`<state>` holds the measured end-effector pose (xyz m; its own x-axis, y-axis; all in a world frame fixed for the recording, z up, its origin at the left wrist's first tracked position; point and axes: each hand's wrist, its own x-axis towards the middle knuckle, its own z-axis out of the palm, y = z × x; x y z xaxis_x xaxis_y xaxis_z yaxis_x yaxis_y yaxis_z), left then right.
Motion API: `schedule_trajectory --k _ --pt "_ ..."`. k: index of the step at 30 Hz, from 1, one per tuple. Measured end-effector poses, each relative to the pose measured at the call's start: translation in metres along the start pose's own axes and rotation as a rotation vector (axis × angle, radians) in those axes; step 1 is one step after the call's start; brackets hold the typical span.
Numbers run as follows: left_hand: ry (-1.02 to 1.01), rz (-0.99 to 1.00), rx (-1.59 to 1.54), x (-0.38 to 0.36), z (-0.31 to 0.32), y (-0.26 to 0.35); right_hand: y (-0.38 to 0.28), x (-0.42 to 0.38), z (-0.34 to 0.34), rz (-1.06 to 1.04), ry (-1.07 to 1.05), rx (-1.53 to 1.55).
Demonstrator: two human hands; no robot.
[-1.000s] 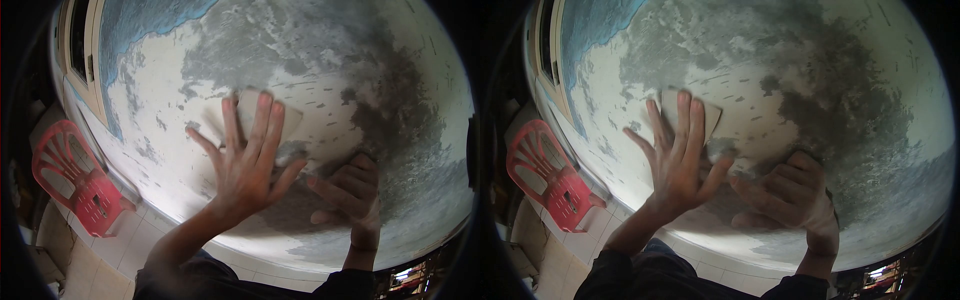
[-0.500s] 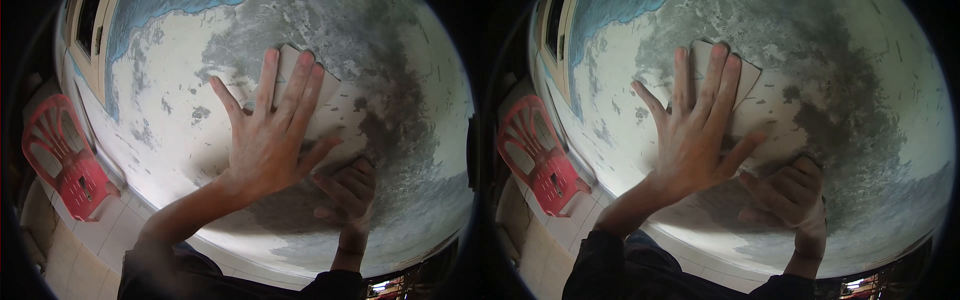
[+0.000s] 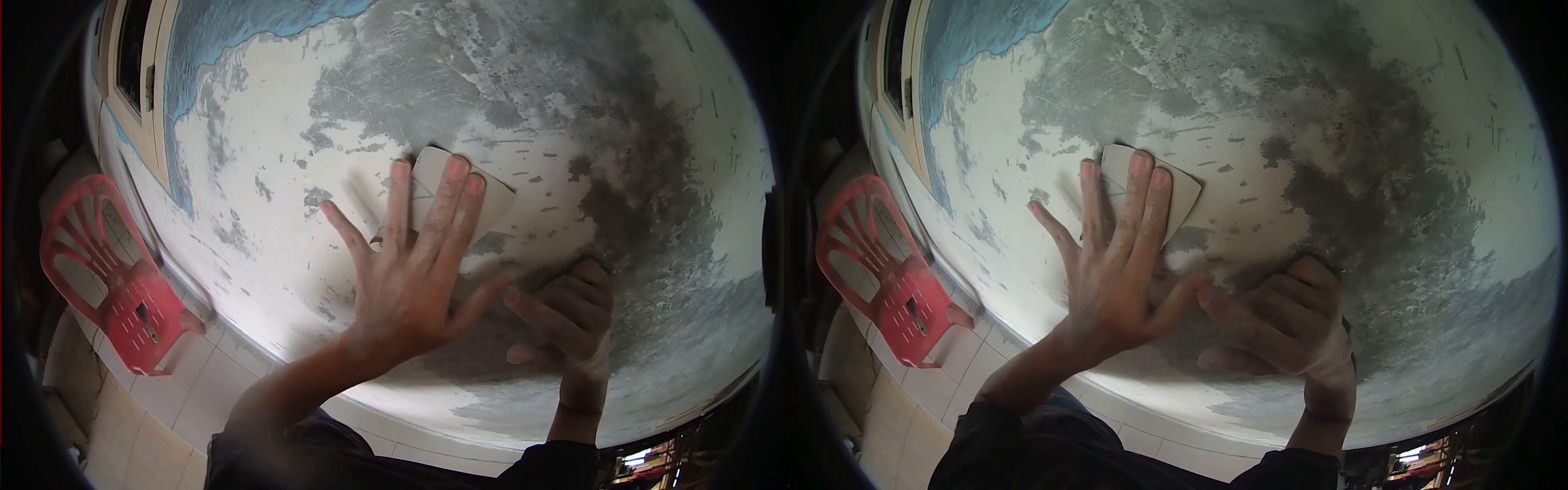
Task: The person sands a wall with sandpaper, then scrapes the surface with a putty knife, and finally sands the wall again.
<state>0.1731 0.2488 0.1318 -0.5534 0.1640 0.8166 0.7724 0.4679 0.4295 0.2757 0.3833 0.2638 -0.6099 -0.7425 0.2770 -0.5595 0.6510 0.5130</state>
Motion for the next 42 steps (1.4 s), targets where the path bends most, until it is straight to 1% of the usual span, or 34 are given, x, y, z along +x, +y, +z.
schedule_trajectory --k 2,6,9,12,15,17,19,21,23,25,27,29,30,31,33,34,35,37,39,41,42 --pt "0.005 0.009 -0.005 0.005 -0.001 -0.002 0.0 -0.001 0.002 0.0 0.006 -0.012" --pt "0.115 0.035 -0.001 0.035 -0.012 0.0 0.002 -0.004 0.0 -0.001 0.002 0.008" --pt "0.054 0.017 0.102 0.018 -0.008 -0.003 0.002 -0.004 -0.002 0.001 0.019 0.04" --pt "-0.015 0.007 0.031 -0.021 0.0 -0.003 0.006 -0.004 -0.003 -0.039 0.046 0.048" --pt "-0.165 -0.017 -0.036 -0.052 -0.008 -0.006 0.01 -0.01 0.002 -0.045 0.195 0.141" --pt "-0.242 -0.069 -0.22 -0.064 -0.026 -0.007 0.006 -0.016 0.001 0.037 0.336 0.214" --pt "-0.31 -0.091 -0.359 -0.079 -0.045 -0.011 -0.001 -0.026 0.009 0.102 0.51 0.266" --pt "-0.37 -0.094 -0.461 -0.102 -0.061 -0.018 -0.012 -0.041 0.034 0.151 0.703 0.303" --pt "-0.412 -0.223 -0.575 -0.125 -0.08 -0.019 -0.04 -0.053 0.07 0.268 0.802 0.24" --pt "-0.49 -0.52 -0.679 -0.153 -0.095 -0.019 -0.083 -0.067 0.117 0.413 0.672 0.293" --pt "-0.558 -0.734 -0.661 -0.174 -0.111 -0.015 -0.141 -0.082 0.163 0.716 0.587 0.739" --pt "-0.475 -0.681 -0.668 -0.214 -0.108 -0.03 -0.195 -0.088 0.174 0.895 0.52 0.922" --pt "-0.413 -0.811 -0.843 -0.228 -0.11 -0.024 -0.223 -0.092 0.181 0.923 0.521 1.074" --pt "-0.326 -1.079 -1.202 -0.238 -0.112 -0.018 -0.251 -0.097 0.185 0.956 0.515 1.231" --pt "-0.28 -1.212 -1.505 -0.25 -0.121 -0.003 -0.296 -0.1 0.178 0.927 0.479 1.376" --pt "-0.326 -1.218 -1.557 -0.252 -0.125 0.004 -0.315 -0.104 0.176 0.892 0.477 1.453" --pt "-0.372 -1.225 -1.612 -0.256 -0.128 0.013 -0.333 -0.107 0.178 0.858 0.469 1.386" --pt "-0.456 -1.268 -1.6 -0.27 -0.126 0.022 -0.354 -0.112 0.175 0.835 0.505 1.285" --pt "-0.542 -1.318 -1.583 -0.272 -0.127 0.036 -0.363 -0.119 0.161 0.835 0.544 1.385" --pt "-0.6 -1.301 -1.634 -0.274 -0.127 0.045 -0.365 -0.125 0.143 0.858 0.56 1.519" --pt "-0.621 -1.299 -1.643 -0.275 -0.126 0.05 -0.365 -0.13 0.141 0.827 0.584 1.472"
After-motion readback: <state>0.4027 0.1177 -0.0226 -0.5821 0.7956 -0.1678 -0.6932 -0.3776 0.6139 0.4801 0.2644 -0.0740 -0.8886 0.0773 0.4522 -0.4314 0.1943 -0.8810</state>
